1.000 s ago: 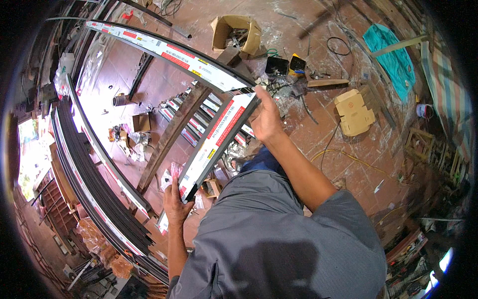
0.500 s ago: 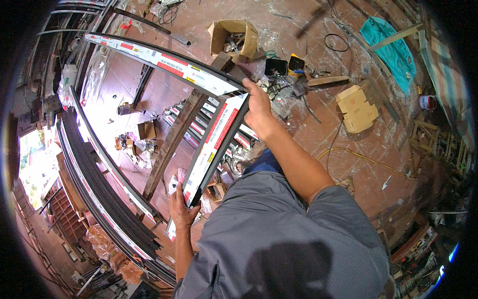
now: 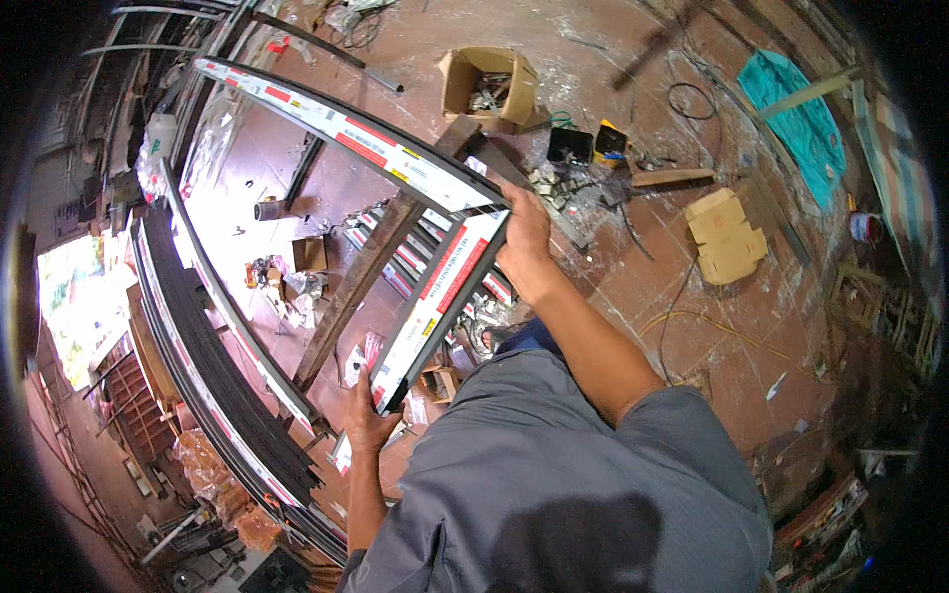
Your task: The person assembles a window frame by hand, fitting metal profiles together and inserting rubber gaskets into the frame channels. They use a utility knife to trim excess gasket material and a power drill to fasten components. The person also handles a long metal rod and works alongside another person in the workshop.
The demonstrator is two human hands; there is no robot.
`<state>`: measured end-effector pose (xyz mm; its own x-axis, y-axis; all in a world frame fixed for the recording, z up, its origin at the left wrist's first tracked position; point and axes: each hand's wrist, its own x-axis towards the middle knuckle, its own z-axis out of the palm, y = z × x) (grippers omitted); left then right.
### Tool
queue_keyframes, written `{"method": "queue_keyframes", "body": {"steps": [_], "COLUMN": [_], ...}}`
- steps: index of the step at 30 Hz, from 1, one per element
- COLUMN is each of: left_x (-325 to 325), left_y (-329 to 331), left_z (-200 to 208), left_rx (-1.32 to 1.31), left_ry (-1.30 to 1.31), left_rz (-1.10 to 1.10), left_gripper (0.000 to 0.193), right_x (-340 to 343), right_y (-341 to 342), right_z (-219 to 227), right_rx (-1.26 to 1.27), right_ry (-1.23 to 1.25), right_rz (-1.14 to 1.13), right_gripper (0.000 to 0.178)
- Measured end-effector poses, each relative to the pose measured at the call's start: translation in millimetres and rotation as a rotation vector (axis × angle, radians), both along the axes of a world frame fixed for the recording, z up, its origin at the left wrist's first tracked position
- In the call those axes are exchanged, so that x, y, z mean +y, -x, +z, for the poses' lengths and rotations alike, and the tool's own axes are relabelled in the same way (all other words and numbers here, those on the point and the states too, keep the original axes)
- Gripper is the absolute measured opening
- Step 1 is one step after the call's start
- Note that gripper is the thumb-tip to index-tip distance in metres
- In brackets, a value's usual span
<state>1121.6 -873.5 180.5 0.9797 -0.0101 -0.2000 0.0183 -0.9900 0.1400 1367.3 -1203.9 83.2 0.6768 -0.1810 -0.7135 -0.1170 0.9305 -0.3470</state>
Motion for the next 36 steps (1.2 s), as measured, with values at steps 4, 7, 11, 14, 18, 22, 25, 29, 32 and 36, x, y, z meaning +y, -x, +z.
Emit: {"method": "queue_keyframes", "body": {"steps": [4,7,11,14,18,22,25,29,32,36], "left_x": [-3,-3,-1,12,6,-1,25,9,7,11], "left_y": [6,2,-4,-2,-3,4,8,-13,-10,2], "left_z": [-3,2,7,4,16,4,-21,-1,-4,-21], "left_rx": [-0.004,-0.001,-0.028,-0.025,-0.172,-0.134,-0.157,-0.139,-0.107,-0.135], "left_ry": [-0.003,0.020,0.012,-0.041,0.016,0.043,0.121,-0.002,0.056,0.076], "left_rz": [-0.024,0.018,0.036,0.058,-0.001,0.060,0.032,0.053,0.101,0.184], "left_gripper": [0.108,0.104,0.098,0.094,0.089,0.082,0.080,0.085,0.087,0.086], "right_x": [-3,-4,-4,-3,-7,-14,-13,-11,-18,-20], "right_y": [3,-2,-9,-5,15,10,10,4,0,-2], "right_z": [-16,0,-34,-49,-29,-3,-13,2,-8,-19], "right_rx": [-0.074,-0.130,-0.114,-0.086,-0.071,-0.050,-0.131,-0.013,-0.071,-0.122], "right_ry": [-0.234,-0.248,-0.209,-0.178,-0.163,-0.161,-0.115,-0.006,-0.049,-0.124], "right_rz": [0.140,0.200,0.200,0.190,0.197,0.216,0.276,0.203,0.224,0.367], "right_gripper": [0.030,0.034,0.027,0.033,0.032,0.035,0.039,0.041,0.041,0.040]}}
